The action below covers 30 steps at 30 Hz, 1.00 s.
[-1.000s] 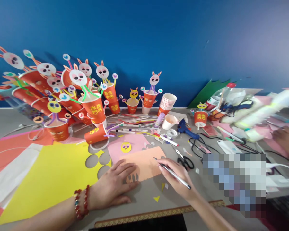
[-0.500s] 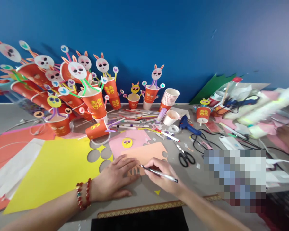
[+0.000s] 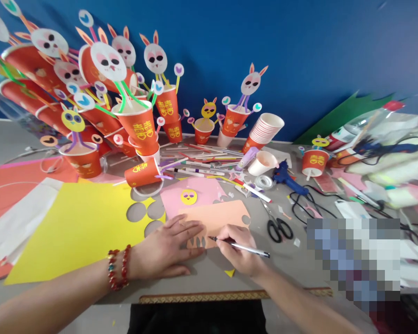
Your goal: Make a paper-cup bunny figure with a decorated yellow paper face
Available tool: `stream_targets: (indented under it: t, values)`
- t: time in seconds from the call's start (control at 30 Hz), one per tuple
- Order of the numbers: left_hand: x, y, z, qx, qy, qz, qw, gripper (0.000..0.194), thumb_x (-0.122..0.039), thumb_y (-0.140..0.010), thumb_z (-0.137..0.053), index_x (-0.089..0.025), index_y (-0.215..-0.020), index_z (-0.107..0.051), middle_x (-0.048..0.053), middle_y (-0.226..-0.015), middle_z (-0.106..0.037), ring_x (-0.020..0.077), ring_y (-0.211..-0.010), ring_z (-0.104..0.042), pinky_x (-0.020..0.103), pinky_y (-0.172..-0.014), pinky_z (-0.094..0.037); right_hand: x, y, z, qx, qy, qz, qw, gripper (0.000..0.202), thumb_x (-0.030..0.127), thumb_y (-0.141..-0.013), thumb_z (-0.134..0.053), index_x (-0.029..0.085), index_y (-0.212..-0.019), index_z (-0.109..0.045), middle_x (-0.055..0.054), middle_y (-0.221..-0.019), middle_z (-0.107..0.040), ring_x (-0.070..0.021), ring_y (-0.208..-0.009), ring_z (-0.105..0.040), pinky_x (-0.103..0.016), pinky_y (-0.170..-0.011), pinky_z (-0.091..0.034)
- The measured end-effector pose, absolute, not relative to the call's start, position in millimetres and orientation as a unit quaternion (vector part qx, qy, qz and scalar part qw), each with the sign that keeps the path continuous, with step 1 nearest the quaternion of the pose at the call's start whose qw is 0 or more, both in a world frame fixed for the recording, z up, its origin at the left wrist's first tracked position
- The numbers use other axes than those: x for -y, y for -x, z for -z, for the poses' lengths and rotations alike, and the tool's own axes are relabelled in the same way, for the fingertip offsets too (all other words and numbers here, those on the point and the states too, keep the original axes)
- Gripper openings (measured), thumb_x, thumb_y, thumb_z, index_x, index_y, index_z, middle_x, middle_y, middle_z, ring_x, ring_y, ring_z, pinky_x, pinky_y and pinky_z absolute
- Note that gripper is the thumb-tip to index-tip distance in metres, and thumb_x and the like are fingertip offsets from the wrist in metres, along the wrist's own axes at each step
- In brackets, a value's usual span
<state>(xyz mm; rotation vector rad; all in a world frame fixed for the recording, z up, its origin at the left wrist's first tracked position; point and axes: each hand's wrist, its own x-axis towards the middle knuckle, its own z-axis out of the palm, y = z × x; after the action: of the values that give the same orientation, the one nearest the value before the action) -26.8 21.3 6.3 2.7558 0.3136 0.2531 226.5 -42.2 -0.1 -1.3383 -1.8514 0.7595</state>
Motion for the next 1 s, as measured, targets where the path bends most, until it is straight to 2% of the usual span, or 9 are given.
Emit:
stream_targets:
  t: [0.5, 0.8, 1.0]
  values:
    - [-21.1, 26.1, -7.6, -0.116, -0.971, -0.070, 0.196, 0.051, -0.042, -0.092, -0.062, -0.029, -0.140, -0.053, 0.011, -0.160, -0.035, 0.0326, -0.145, -0.036, 0.056, -0.122, -0.018, 42.0, -229.2, 1.8, 0.723, 0.513, -0.303, 0.348, 0.020, 0.021, -0.090, -0.051, 0.024, -0.070, -0.053, 0.002, -0.058, -0.054, -0.0132, -0.051, -0.049, -0.026, -0.053, -0.037]
    - [-20.9, 26.3, -5.6, -0.118, -0.968, -0.091, 0.200, 0.050, -0.044, -0.093, -0.061, -0.029, -0.139, -0.053, 0.011, -0.159, -0.037, 0.0321, -0.144, -0.037, 0.056, -0.122, -0.019, 42.5, -228.2, 2.2, 0.717, 0.522, -0.301, 0.350, 0.020, 0.020, -0.089, -0.051, 0.024, -0.069, -0.052, 0.002, -0.058, -0.055, -0.0133, -0.052, -0.049, -0.026, -0.053, -0.038]
    - [-20.7, 26.3, -6.7, -0.117, -0.973, -0.063, 0.187, 0.051, -0.046, -0.094, -0.059, -0.029, -0.141, -0.051, 0.012, -0.159, -0.036, 0.0321, -0.145, -0.034, 0.057, -0.121, -0.018, 42.2, -228.0, 2.7, 0.715, 0.525, -0.302, 0.350, 0.020, 0.020, -0.088, -0.051, 0.024, -0.068, -0.051, 0.002, -0.058, -0.056, -0.0135, -0.052, -0.049, -0.027, -0.053, -0.039]
